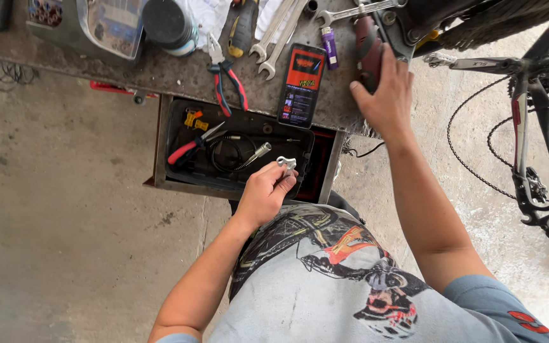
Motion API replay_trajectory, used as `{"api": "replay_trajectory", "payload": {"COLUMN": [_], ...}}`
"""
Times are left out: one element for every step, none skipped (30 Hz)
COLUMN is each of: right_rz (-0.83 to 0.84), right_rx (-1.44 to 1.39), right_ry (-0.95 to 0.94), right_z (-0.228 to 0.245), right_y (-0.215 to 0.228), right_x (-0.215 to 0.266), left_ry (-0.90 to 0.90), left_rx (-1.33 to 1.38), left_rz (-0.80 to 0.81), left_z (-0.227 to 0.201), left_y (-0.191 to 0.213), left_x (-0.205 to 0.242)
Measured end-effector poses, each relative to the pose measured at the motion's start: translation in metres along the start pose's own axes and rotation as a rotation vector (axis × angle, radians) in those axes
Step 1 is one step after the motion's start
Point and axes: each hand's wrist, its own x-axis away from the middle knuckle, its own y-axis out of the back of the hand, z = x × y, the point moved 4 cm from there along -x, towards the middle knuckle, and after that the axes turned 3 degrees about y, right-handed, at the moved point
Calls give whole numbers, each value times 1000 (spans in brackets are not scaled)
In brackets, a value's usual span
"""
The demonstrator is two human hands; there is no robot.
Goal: The person holds a metal bike part and uses a rotary tool to sand or grind its surface, then manipulates a small piece of cable using pliers and fits it into the metal part.
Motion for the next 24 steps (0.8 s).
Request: {"api": "replay_trajectory", "payload": {"right_rz": [4,-29,-62,-57,-63,-69,-67,-68,-73,-74,-68,-62,-62,-60,-55,-52,-60,-68,-66,-84,-99,-94,-350,-596], "right_rx": [1,5,7,6,-30,-66,-65,-71,-78,-78,-67,-56,-56,-60,-67,-69,-68,-66,-63,-73,-85,-84,-70,-59], "right_ry": [5,28,52,58,66,74,74,83,90,89,91,92,92,97,108,114,125,137,140,94,50,56,315,584], "right_z": [-7,-13,-18,-17,-17,-18,-19,-20,-22,-22,-22,-22,-23,-22,-20,-19,-18,-18,-9,-3,4,8,21,34], "right_y": [-2,-3,-4,-2,0,3,3,3,4,4,4,4,5,6,5,6,8,9,13,18,21,19,26,31], "right_x": [-3,-6,-9,-8,-8,-7,-8,-9,-10,-11,-11,-11,-11,-10,-11,-10,-10,-9,-6,-2,1,7,15,28], "left_ry": [3,9,15,19,-4,-27,-25,-37,-51,-52,-51,-50,-50,-62,-71,-69,-57,-45,-44,-15,17,20,21,22], "left_rx": [2,7,10,11,-3,-18,-16,-17,-19,-19,-21,-22,-22,-31,-42,-43,-35,-27,-24,9,41,43,49,55], "left_rz": [-6,-21,-37,-45,-68,-92,-93,-103,-112,-111,-112,-113,-113,-116,-126,-132,-139,-147,-150,-165,-183,-190,-232,-275], "left_z": [-1,-2,-3,-2,-1,-1,0,1,1,1,1,1,1,1,1,1,2,3,1,1,0,3,5,7], "left_y": [2,4,7,9,11,13,13,14,15,15,15,14,14,14,15,17,17,18,21,24,28,31,35,39], "left_x": [0,0,1,1,1,1,1,1,1,1,1,1,1,1,3,3,3,3,4,5,7,7,8,10]}}
